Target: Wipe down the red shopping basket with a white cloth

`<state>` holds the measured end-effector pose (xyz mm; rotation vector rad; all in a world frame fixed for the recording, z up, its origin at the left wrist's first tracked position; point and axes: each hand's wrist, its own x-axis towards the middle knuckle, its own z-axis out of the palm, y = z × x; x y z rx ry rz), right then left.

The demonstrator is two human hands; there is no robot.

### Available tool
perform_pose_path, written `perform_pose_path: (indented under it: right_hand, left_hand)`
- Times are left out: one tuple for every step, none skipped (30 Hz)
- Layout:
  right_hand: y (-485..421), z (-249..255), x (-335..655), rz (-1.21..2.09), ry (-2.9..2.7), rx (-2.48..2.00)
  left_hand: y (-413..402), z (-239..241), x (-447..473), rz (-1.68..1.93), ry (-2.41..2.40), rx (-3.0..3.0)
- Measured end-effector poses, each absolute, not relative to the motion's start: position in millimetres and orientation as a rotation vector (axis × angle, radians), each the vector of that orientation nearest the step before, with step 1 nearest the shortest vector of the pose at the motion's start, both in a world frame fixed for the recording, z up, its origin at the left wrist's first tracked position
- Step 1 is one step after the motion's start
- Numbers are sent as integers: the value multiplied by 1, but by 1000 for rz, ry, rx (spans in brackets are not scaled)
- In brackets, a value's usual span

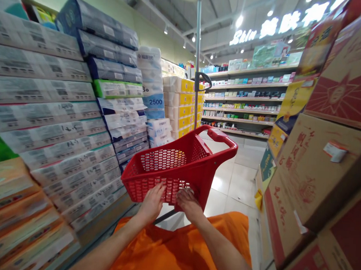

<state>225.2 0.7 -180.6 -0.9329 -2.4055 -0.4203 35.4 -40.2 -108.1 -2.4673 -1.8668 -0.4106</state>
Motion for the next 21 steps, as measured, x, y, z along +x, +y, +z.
perform_pose_path:
  right_hand:
    - [0,-173,228,-456,-2346,-920]
    - [1,-160,230,-497,-2275,-912]
    - [3,-146,231,-535,-2206,-912]
    - [5,-133,233,-566,-2147,-920]
    - [7,-124,235,-583,-2107,-941]
    - [9,-121,236,-586,-2092,-964]
    - [9,-124,239,-577,-2108,-985]
    - [8,-133,241,-556,-2151,-1003]
    - [5,-146,244,-527,-2208,-1014]
    - [2,-160,247,-498,-2264,-1020]
    - [-2,-171,250,-476,-2302,-1022]
    - [-5,-177,253,-471,-2307,-1019]
    - [-7,-176,257,-485,-2278,-1014]
    - [-8,-167,262,-518,-2216,-1003]
    - [-8,-151,267,-564,-2132,-991]
    - [-5,-131,272,-617,-2031,-979]
    - [-2,-109,278,-667,-1931,-963]
    - [3,-89,284,-703,-1848,-972]
    - [7,-74,289,-735,-1780,-986]
    - [11,-65,294,-759,-1742,-999]
    - [13,-65,297,-777,-1734,-1010]
  left_hand:
    - [-39,-107,37,-417,-1862,-2466]
    - [-38,-106,40,-424,-1860,-2462]
    - [-37,-104,43,-429,-1860,-2461]
    - [-37,-102,47,-432,-1859,-2462]
    - [-36,-100,51,-436,-1853,-2468]
    - [-36,-97,56,-443,-1840,-2478]
    - [-37,-96,60,-451,-1817,-2494]
    - [-37,-95,64,-461,-1788,-2514]
    - [-37,-94,68,-471,-1758,-2534]
    - [-38,-94,71,-479,-1732,-2551]
    - [-38,-94,73,-482,-1714,-2566]
    - [-38,-94,75,-483,-1705,-2574]
    - [-37,-94,77,-486,-1702,-2576]
    - [-36,-94,78,-492,-1704,-2572]
    - [-35,-93,79,-497,-1705,-2569]
    - [-35,-91,81,-503,-1705,-2567]
    - [-34,-89,83,-510,-1704,-2568]
    - [-33,-87,85,-517,-1702,-2573]
    - [-33,-84,88,-526,-1696,-2579]
    - [-33,-82,91,-537,-1687,-2586]
    - [-33,-81,93,-547,-1679,-2592]
